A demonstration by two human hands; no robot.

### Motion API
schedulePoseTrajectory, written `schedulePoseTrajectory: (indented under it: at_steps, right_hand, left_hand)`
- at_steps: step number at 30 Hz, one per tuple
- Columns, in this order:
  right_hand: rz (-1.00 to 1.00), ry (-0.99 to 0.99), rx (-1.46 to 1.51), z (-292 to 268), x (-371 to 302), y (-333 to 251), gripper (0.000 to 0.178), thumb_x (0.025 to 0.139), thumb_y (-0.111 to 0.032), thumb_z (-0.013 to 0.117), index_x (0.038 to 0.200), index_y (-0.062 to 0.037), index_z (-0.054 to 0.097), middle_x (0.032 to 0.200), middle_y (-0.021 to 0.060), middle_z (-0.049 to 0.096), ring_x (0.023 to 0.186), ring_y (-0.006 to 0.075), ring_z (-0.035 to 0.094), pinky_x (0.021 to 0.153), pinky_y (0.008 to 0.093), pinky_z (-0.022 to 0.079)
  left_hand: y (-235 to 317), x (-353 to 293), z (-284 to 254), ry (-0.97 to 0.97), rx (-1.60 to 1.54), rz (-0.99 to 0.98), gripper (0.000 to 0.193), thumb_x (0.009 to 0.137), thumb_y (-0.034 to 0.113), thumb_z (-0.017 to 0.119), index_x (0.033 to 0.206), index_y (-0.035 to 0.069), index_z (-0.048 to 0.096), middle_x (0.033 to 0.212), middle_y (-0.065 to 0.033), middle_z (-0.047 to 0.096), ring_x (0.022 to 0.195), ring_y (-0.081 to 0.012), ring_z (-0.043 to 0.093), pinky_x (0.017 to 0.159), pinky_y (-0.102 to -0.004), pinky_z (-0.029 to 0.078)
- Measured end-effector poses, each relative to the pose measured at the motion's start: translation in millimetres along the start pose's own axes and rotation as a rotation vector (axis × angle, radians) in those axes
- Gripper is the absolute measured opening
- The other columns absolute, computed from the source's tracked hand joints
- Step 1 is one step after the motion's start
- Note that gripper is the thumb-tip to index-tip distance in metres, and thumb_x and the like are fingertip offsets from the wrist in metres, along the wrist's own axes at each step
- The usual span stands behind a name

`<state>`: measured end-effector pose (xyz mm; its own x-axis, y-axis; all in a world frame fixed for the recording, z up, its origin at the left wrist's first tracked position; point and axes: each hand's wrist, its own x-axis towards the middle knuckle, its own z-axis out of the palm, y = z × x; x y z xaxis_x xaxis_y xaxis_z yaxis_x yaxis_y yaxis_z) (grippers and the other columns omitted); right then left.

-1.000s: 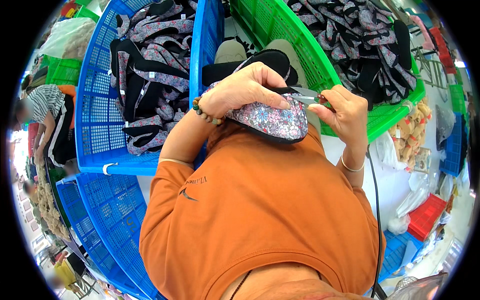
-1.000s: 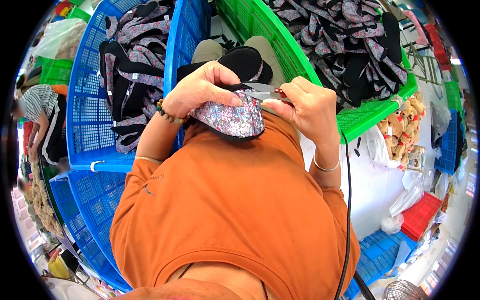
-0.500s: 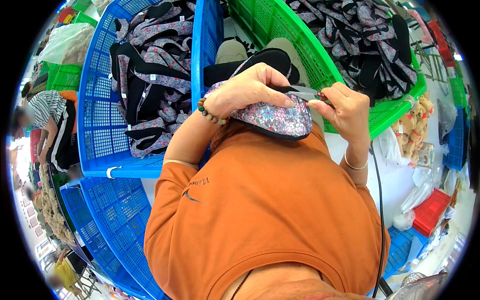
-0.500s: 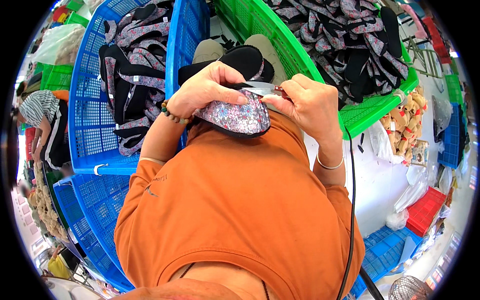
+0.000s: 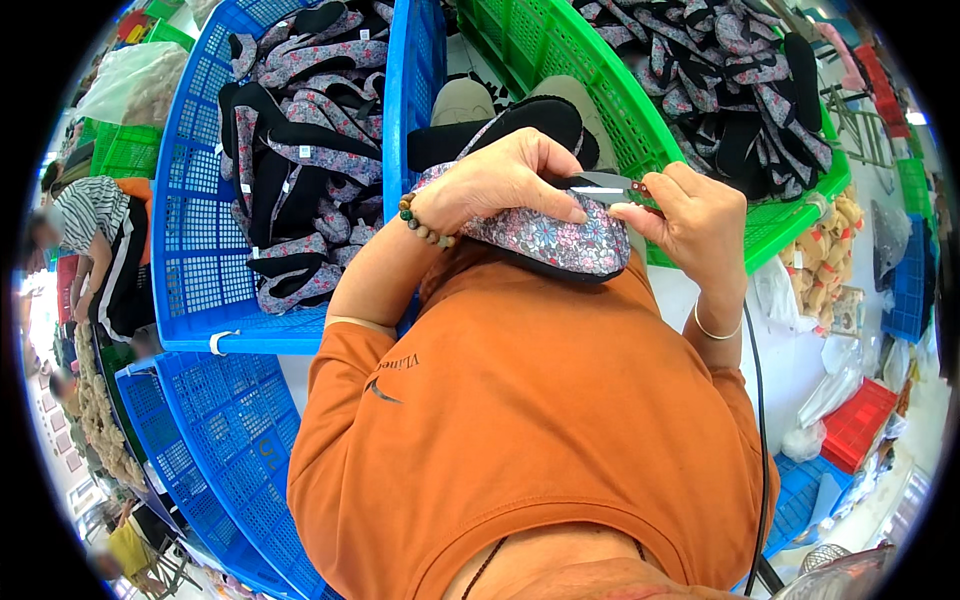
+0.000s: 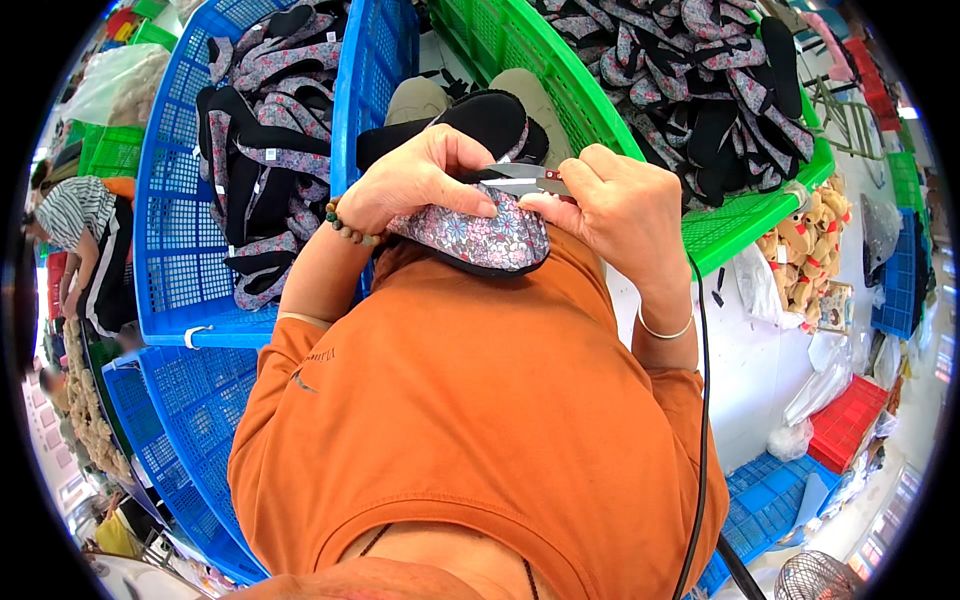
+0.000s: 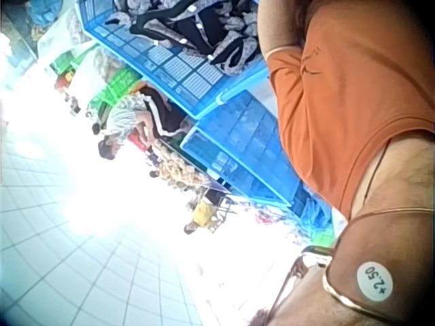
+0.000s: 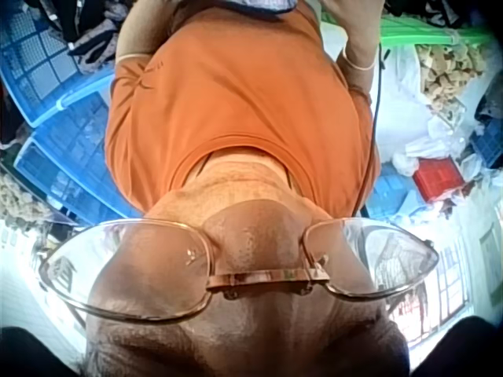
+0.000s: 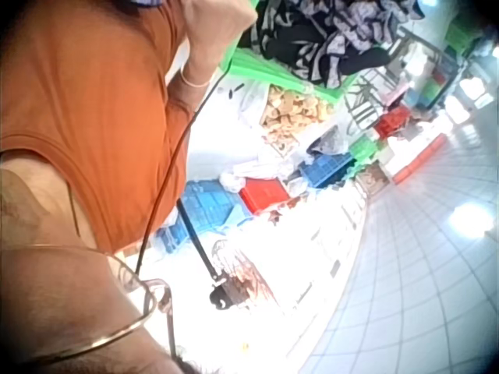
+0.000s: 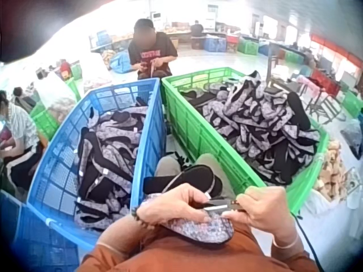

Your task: The person uses a small knife to trim excess fabric from the edges of a floral-patterned slipper. They hold the slipper in their left hand and carefully cut along the perimeter of the sole with the knife in their right hand, working around the entire edge of the footwear.

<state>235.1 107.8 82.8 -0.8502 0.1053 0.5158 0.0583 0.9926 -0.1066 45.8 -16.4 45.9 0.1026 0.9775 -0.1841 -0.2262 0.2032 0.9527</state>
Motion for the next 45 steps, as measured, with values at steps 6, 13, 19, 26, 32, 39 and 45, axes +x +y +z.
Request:
schedulePoseTrajectory:
  at_steps: [6, 13, 19, 26, 32, 39, 45]
  right_hand:
    - [-0.026, 0.013, -0.036, 1.1, 2.1, 0.2, 0.034, 0.069, -0.037, 0.072, 0.069, -0.0057, 0.057, 0.058, 0.0035, 0.047, 0.047, 0.0192, 0.050, 0.041, 0.0304, 0.036]
    - [0.088, 0.083, -0.047, 6.7, -6.0, 7.4, 0.034, 0.070, -0.040, 0.071, 0.066, -0.0089, 0.058, 0.059, 0.0014, 0.049, 0.048, 0.0182, 0.050, 0.040, 0.0299, 0.036]
    - [0.028, 0.046, 0.065, 4.1, -8.3, 4.9, 0.036, 0.070, -0.042, 0.070, 0.068, -0.0083, 0.058, 0.059, 0.0022, 0.047, 0.047, 0.0183, 0.048, 0.040, 0.0299, 0.036]
    - [-0.030, 0.052, -0.027, 5.7, -10.3, 7.7, 0.037, 0.070, -0.043, 0.069, 0.064, -0.0092, 0.053, 0.055, 0.0016, 0.042, 0.045, 0.0174, 0.048, 0.040, 0.0299, 0.036]
    - [-0.114, 0.082, 0.129, 0.6, -10.9, 6.3, 0.036, 0.071, -0.042, 0.069, 0.066, -0.0089, 0.056, 0.057, 0.0019, 0.045, 0.047, 0.0178, 0.049, 0.041, 0.0294, 0.037]
    - [0.245, 0.109, 0.410, 19.2, -16.7, 23.1, 0.032, 0.073, -0.032, 0.074, 0.078, -0.0037, 0.060, 0.060, 0.0032, 0.048, 0.050, 0.0130, 0.046, 0.044, 0.0246, 0.036]
    - [0.413, 0.055, 1.090, 32.5, -6.3, 10.8, 0.020, 0.071, -0.005, 0.076, 0.085, -0.0010, 0.061, 0.081, -0.0005, 0.052, 0.062, 0.0052, 0.040, 0.053, 0.0185, 0.032]
  left_hand:
    - [-1.0, 0.7, 1.3, -0.001, -0.025, -0.004, 0.023, 0.067, 0.005, 0.076, 0.087, -0.003, 0.069, 0.075, -0.0010, 0.066, 0.064, -0.0029, 0.053, 0.060, -0.0169, 0.042]
    - [2.8, -0.6, 2.1, 0.018, -0.065, -0.035, 0.024, 0.067, 0.003, 0.075, 0.089, -0.005, 0.068, 0.077, -0.0035, 0.067, 0.066, -0.0047, 0.057, 0.062, -0.0179, 0.045]
    - [2.7, 0.2, -0.3, -0.002, 0.004, -0.013, 0.023, 0.067, 0.004, 0.075, 0.088, -0.004, 0.068, 0.077, -0.0023, 0.066, 0.066, -0.0041, 0.056, 0.062, -0.0177, 0.044]
    - [0.7, 1.1, 5.4, 0.001, 0.057, -0.011, 0.023, 0.067, 0.005, 0.074, 0.088, -0.003, 0.068, 0.077, -0.0010, 0.066, 0.068, -0.0034, 0.055, 0.065, -0.0180, 0.044]
    - [2.9, -0.7, 4.7, -0.020, -0.039, -0.025, 0.022, 0.068, 0.003, 0.073, 0.088, -0.004, 0.068, 0.077, -0.0003, 0.066, 0.069, -0.0036, 0.056, 0.068, -0.0180, 0.045]
    - [7.8, -4.4, 11.7, -0.061, 0.048, 0.092, 0.037, 0.070, -0.005, 0.069, 0.106, -0.003, 0.060, 0.095, -0.0006, 0.063, 0.084, -0.0038, 0.055, 0.078, -0.0190, 0.045]
    - [13.3, -11.0, 17.1, -0.013, 0.069, 0.098, 0.036, 0.068, -0.007, 0.064, 0.104, -0.003, 0.061, 0.092, -0.0010, 0.064, 0.083, -0.0053, 0.057, 0.078, -0.0207, 0.047]
